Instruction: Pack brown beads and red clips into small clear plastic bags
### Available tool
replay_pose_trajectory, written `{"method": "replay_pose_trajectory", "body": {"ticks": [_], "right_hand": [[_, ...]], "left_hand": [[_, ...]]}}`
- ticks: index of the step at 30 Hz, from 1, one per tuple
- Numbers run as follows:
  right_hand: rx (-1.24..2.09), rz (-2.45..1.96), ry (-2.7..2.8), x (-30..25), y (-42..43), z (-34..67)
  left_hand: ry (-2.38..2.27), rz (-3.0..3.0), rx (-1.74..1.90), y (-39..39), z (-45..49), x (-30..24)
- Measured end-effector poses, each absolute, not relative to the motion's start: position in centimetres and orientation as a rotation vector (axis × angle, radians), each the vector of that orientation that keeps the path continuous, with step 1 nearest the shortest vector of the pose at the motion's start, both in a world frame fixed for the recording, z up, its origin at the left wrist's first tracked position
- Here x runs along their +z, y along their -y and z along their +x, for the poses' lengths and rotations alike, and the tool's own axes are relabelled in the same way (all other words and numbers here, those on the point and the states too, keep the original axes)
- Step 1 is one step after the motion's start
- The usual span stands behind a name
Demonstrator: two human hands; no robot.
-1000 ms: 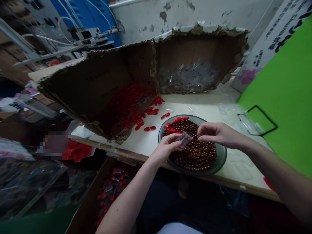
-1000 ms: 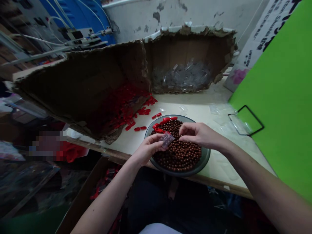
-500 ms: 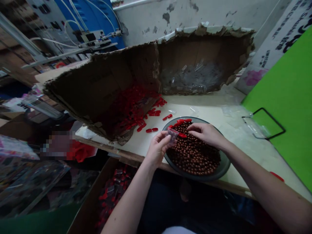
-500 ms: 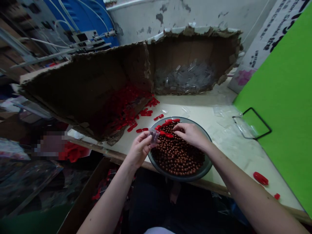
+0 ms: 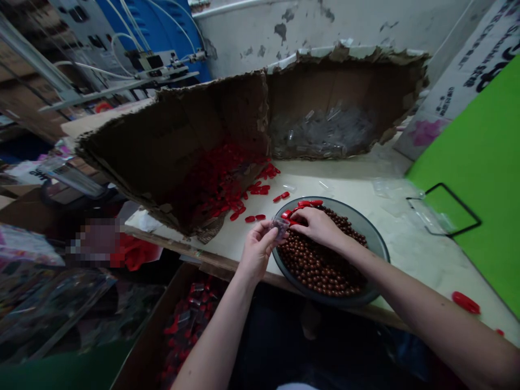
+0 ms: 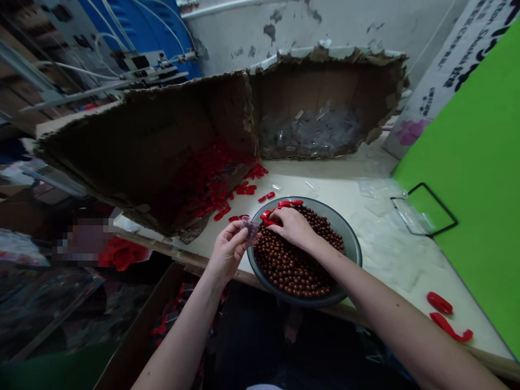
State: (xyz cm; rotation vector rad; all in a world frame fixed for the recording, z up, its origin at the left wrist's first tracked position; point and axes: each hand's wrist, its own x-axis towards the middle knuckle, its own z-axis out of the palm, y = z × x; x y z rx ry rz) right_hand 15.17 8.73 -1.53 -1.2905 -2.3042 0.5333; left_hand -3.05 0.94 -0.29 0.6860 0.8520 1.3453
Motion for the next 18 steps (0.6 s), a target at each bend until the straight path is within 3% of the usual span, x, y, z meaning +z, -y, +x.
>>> {"method": "replay_pose_trajectory", "body": {"ticks": [6,11,18], "right_hand": [[0.598,-1.302,2.241,-0.2,-7.9,15.5],[0.986,-1.279,1.873,1.5,-6.0,18.8],[1.063,-1.177,1.660,2.9,-2.4,19.6]], "left_hand": [[-0.847,0.724,1.276,-0.6,-2.2,-0.2],[-0.823,0.747,1.253,-0.4,-1.4,-0.3],[-0.840,0.845,1.172,0.1,0.7,-0.2]]}}
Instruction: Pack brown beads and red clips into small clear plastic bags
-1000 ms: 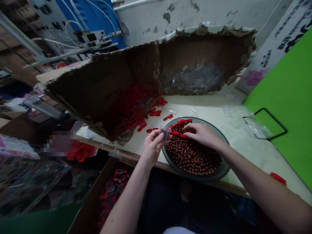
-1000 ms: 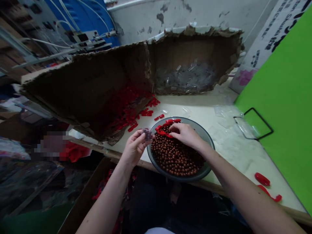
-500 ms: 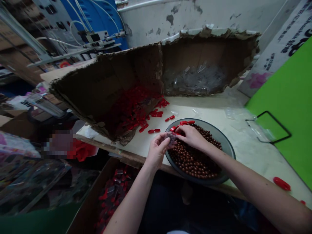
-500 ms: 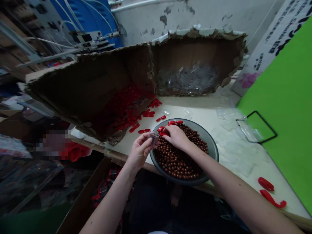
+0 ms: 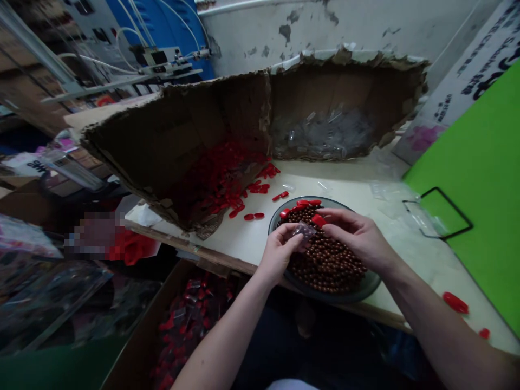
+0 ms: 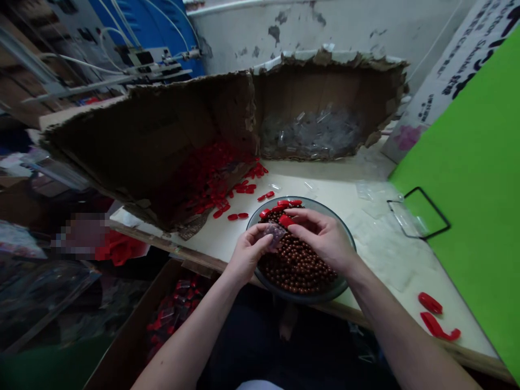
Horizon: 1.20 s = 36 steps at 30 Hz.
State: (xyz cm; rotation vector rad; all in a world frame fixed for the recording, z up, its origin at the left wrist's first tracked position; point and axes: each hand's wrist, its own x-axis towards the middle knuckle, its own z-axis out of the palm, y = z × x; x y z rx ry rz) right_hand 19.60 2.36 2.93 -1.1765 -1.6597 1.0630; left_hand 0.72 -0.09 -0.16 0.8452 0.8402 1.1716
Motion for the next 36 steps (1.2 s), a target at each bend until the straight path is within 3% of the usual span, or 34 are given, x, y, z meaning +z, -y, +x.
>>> {"method": "replay_pose_trajectory", "body": {"ticks": [18,24,30,36], "right_hand": [[0.059,-1.162,2.074,0.4,1.5,19.7],[0.044,-1.151,2.141,0.7,1.8,20.0],[0.313,-1.194,2.014,1.6,2.5,19.4],[0.231,-1.206,1.947,3.3,3.1,18.8]], "left_hand": [[-0.937,0.845,1.124,2.2,3.4,1.2],[-0.925,0.935,1.062,2.1,3.0,1.1],[-0.860,0.903,1.020,1.8,2.7,1.3],[-0.873,0.861,1.046,1.9,3.2,4.0]]}}
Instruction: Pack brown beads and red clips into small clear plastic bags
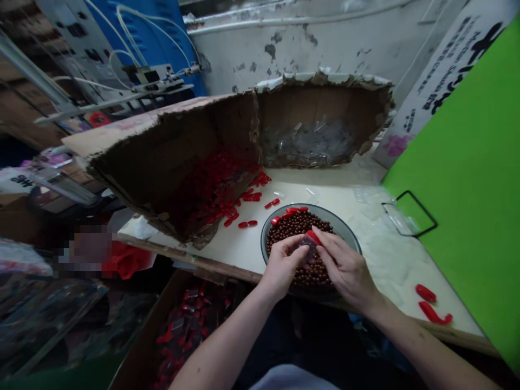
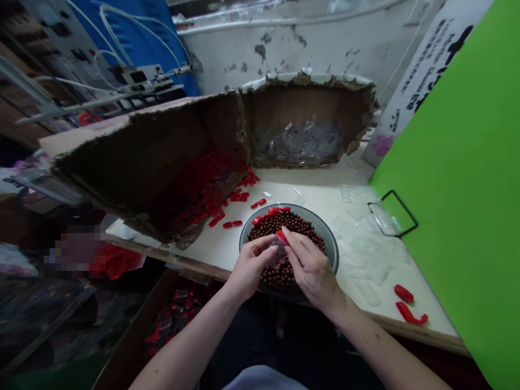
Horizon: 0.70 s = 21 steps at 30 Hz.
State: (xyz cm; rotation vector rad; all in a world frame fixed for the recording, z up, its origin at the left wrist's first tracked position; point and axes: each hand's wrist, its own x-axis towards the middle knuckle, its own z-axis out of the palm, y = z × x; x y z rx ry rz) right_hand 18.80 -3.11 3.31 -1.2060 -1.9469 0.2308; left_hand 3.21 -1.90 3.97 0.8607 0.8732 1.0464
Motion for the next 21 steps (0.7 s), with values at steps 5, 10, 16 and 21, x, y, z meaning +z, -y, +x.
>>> {"method": "replay_pose_trajectory", "body": {"ticks": [5,10,16,21], "right_hand": [[0.298,-1.195,1.895,5.9,2.7,19.0],[0.600,-1.168,1.835,7.1,1.5,19.6],[1.144,-1.115,1.372,8.1,-0.4,19.1],[1.568,-0.949,1.276,8.6,-1.2,17.4]], "left_hand": [[-0.872,0.918,1.017,1.2,3.2,6.7],[-0.828,0.954,0.927,0.4,2.4,7.6],[-0.776,0.958,0.751,0.8,1.8,7.4],[-0.780,1.048,0.620,1.8,2.4,7.1]]}}
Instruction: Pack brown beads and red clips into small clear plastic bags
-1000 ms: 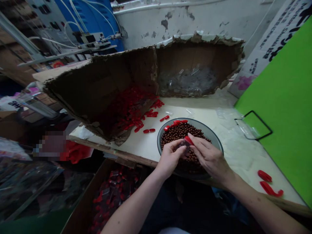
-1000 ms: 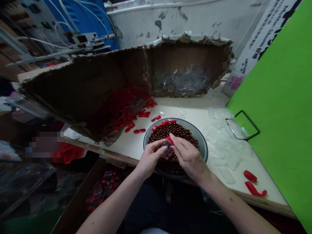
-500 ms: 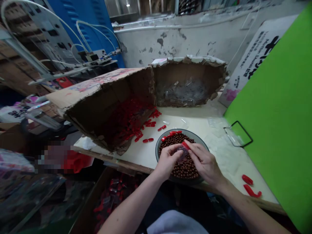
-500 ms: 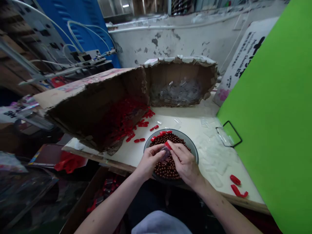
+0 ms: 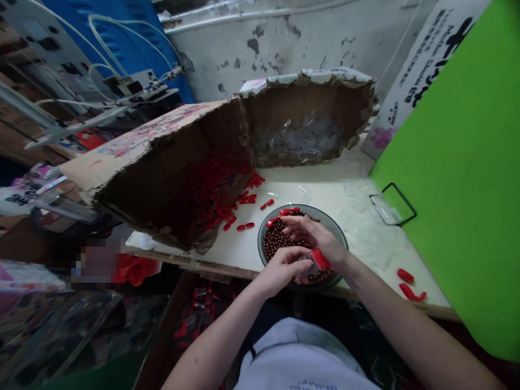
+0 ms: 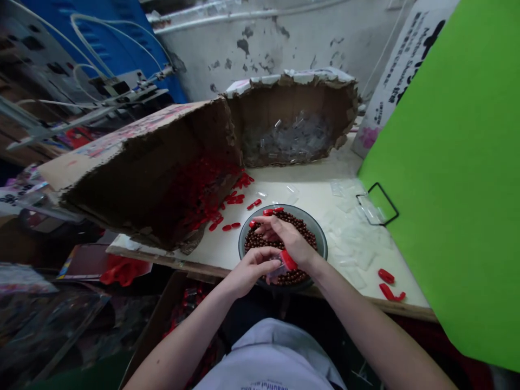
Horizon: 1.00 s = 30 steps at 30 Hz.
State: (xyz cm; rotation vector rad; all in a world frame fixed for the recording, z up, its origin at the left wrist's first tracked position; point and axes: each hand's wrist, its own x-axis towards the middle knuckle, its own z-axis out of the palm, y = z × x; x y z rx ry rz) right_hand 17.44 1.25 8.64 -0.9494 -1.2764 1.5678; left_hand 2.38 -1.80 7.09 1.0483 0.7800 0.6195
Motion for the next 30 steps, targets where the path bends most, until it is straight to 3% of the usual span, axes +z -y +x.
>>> {"method": "replay_pose_trajectory", "body": {"ticks": [5,14,21,24,30], "right_hand": [[1.701,-0.882,1.099,8.3,-0.3,15.9],[1.471,-0.996,1.189,7.2,2.2,15.8],[1.714,-0.888,0.581,6.1,1.9,16.9],[1.499,-1.075,0.619,4.5,2.5,20.8],[0.555,-2.069,1.319,-4.5,7.3,32.6]], "left_hand": [[-0.904,1.152,0.725,3.2,3.4,7.2],[-1.003,1.374,0.761,4.8,3.4,6.5],[-0.900,0.979,0.780,5.3,3.7,4.4],[-0.930,0.825,0.913,5.3,1.7,3.8],[-1.434,0.625,1.193,6.2,-9.3,-0.1]]}}
